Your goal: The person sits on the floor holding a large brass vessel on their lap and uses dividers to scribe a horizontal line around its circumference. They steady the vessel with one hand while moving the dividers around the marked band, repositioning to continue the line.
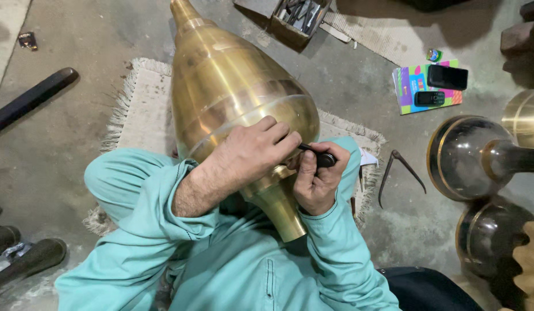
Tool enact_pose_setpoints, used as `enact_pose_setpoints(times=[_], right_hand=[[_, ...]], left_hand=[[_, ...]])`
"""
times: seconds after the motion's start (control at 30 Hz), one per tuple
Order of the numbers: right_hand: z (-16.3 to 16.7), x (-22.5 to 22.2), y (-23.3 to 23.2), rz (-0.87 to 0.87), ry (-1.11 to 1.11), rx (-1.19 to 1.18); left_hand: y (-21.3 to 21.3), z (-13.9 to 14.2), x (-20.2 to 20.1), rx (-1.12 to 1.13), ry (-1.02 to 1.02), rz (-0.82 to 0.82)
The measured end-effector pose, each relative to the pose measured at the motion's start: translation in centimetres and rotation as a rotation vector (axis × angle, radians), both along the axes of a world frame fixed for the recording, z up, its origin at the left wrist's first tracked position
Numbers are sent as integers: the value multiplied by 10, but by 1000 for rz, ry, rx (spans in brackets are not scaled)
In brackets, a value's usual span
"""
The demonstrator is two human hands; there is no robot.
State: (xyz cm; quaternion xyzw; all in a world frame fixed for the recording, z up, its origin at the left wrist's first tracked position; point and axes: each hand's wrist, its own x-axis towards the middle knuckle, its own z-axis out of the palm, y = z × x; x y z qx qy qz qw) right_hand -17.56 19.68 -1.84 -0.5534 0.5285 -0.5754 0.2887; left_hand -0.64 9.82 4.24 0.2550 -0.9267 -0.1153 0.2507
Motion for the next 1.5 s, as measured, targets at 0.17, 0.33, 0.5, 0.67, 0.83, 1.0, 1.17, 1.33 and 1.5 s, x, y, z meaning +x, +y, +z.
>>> enact_pose_setpoints(times=[0.17, 0.33, 0.5, 0.67, 0.83, 1.0, 1.17, 1.33, 1.5], right_hand=[[-9, 0, 4, -16, -11, -15], [-20, 0, 5, -46, -12, -38], [-31, -2, 12, -90, 22, -59], [-40, -4, 17, -138, 56, -57], [-43, -3, 16, -61, -50, -81], [-41, -2, 15, -19, -71, -125], [-40, -2, 16, -6, -104, -103], [-39, -3, 18, -13, -97, -81], [-34, -6, 21, -10, 13, -56]], left_hand=[[1, -5, 0, -4, -44, -25], [2, -6, -3, -51, -73, -25], [3, -5, -6, -66, -133, -56], [3, -5, -7, -86, -138, -83], [4, -4, -7, -96, -150, -79], [5, -2, -7, -105, -155, -76], [5, 1, -6, -109, -158, -80], [6, 3, -6, -114, -153, -81], [6, 2, -6, -110, -131, -77]])
